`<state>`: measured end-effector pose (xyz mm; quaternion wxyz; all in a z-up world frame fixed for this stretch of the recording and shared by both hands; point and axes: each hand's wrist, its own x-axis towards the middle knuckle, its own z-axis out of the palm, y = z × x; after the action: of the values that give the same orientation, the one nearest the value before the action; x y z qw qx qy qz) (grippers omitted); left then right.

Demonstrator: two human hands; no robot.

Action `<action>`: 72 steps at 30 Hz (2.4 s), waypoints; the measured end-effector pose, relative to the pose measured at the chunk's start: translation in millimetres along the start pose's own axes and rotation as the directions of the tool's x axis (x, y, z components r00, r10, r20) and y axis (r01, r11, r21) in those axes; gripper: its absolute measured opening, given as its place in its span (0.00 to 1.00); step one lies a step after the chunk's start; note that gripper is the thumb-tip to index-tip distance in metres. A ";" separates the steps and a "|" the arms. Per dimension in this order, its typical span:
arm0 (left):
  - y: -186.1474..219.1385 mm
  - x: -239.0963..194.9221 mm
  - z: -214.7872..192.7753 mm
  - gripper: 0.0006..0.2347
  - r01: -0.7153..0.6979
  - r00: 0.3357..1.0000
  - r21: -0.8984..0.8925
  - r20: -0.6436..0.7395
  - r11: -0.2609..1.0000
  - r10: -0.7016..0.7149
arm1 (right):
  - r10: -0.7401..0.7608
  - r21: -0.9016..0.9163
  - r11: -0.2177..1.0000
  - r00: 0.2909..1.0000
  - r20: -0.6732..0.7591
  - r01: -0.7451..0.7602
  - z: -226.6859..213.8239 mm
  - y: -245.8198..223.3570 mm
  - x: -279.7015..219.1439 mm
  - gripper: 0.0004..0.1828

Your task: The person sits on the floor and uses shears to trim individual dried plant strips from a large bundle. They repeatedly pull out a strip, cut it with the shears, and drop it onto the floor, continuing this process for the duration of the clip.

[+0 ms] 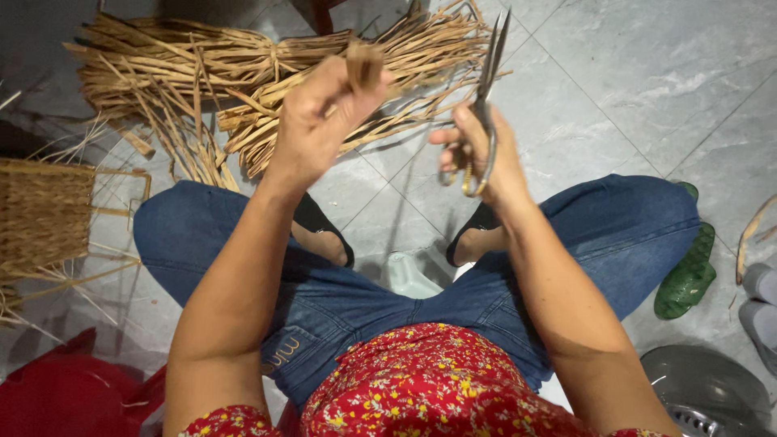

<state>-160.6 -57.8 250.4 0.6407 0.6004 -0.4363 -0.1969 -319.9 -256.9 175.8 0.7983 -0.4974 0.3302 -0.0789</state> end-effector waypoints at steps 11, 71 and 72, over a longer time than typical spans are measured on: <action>-9.2 -15.8 10.1 0.15 0.272 0.788 -0.251 0.612 0.929 -0.066 | -0.125 0.196 0.972 0.991 -0.055 0.133 20.7 34.0 -11.6 0.24; -86.9 -16.8 39.6 0.14 0.337 0.894 0.208 0.234 0.918 -0.381 | -0.459 0.254 0.838 0.875 -0.152 0.483 -46.5 -1.5 32.4 0.24; -90.9 -18.6 30.5 0.14 0.378 0.878 0.214 0.225 0.901 -0.422 | -0.498 0.285 0.794 0.843 -0.202 0.537 -64.1 -7.5 41.3 0.24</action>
<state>-170.3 -79.9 155.8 0.4702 0.6963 -0.3988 -0.3674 -325.4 -326.9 145.2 0.7971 -0.4224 0.2092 -0.3774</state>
